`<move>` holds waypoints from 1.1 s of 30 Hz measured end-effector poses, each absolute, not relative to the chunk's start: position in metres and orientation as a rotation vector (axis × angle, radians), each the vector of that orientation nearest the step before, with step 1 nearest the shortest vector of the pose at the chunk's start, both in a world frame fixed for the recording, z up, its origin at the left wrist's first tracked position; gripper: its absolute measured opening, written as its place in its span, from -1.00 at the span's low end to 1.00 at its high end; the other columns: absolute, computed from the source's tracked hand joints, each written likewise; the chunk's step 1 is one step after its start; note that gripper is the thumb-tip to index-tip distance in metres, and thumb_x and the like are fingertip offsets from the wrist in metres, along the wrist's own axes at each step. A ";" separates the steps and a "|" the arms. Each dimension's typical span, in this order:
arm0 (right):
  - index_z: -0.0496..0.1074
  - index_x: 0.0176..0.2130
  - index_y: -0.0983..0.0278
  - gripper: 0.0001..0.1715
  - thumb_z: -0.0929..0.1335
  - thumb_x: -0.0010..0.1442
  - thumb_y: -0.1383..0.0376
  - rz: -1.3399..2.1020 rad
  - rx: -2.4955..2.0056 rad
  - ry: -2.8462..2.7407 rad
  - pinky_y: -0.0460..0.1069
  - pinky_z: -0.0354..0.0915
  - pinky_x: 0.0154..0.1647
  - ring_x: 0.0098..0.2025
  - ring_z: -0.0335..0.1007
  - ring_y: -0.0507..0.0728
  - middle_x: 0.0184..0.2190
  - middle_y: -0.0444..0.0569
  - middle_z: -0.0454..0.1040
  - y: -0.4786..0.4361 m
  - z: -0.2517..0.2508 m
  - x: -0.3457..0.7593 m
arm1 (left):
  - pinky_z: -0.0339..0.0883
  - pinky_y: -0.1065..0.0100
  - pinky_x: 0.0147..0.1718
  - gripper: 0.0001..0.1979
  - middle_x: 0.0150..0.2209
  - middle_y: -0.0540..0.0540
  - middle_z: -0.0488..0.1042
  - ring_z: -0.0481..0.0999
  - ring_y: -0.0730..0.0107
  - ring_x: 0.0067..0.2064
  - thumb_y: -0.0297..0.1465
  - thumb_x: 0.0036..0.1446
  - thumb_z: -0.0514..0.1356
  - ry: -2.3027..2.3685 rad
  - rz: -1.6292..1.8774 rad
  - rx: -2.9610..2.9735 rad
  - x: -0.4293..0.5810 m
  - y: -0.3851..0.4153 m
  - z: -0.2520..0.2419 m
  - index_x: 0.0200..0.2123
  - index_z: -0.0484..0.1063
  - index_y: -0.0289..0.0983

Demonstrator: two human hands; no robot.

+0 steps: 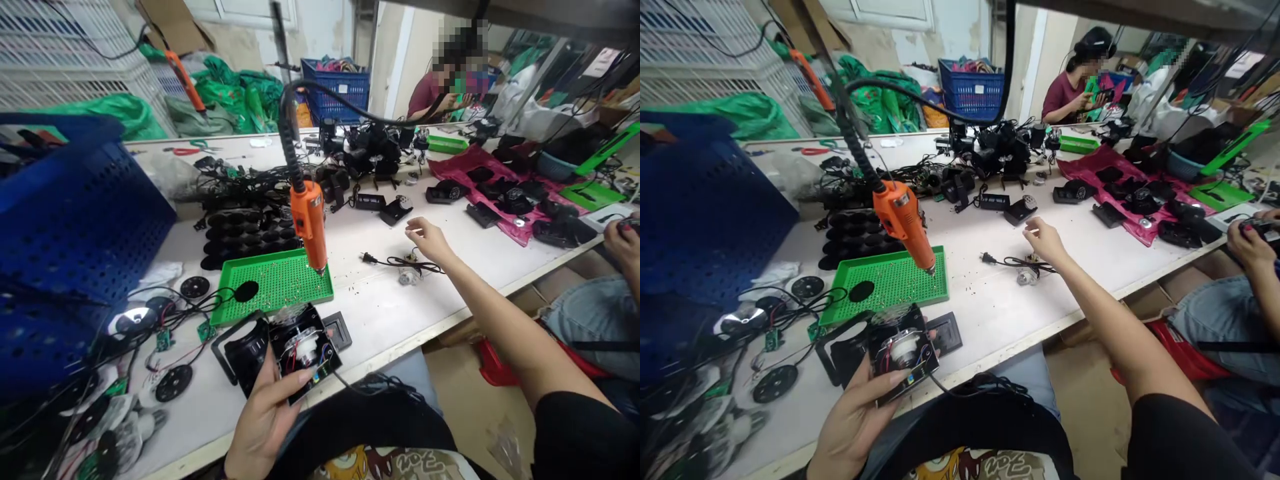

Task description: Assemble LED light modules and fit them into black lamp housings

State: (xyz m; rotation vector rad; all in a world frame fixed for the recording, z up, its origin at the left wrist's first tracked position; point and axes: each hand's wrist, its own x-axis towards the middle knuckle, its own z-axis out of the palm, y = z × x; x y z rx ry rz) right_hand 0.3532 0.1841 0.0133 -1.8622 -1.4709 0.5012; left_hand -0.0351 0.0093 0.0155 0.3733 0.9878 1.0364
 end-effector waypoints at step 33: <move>0.52 -0.07 0.37 -0.41 0.32 0.33 -0.09 0.768 -1.421 -2.827 0.16 0.37 -0.07 0.00 0.57 0.40 -0.03 0.32 0.62 0.113 0.035 0.071 | 0.48 -0.09 0.06 0.37 0.16 -0.32 0.54 0.66 -0.14 0.05 -0.33 0.02 0.52 0.524 1.047 0.632 -0.039 -0.061 0.019 0.53 -0.49 0.06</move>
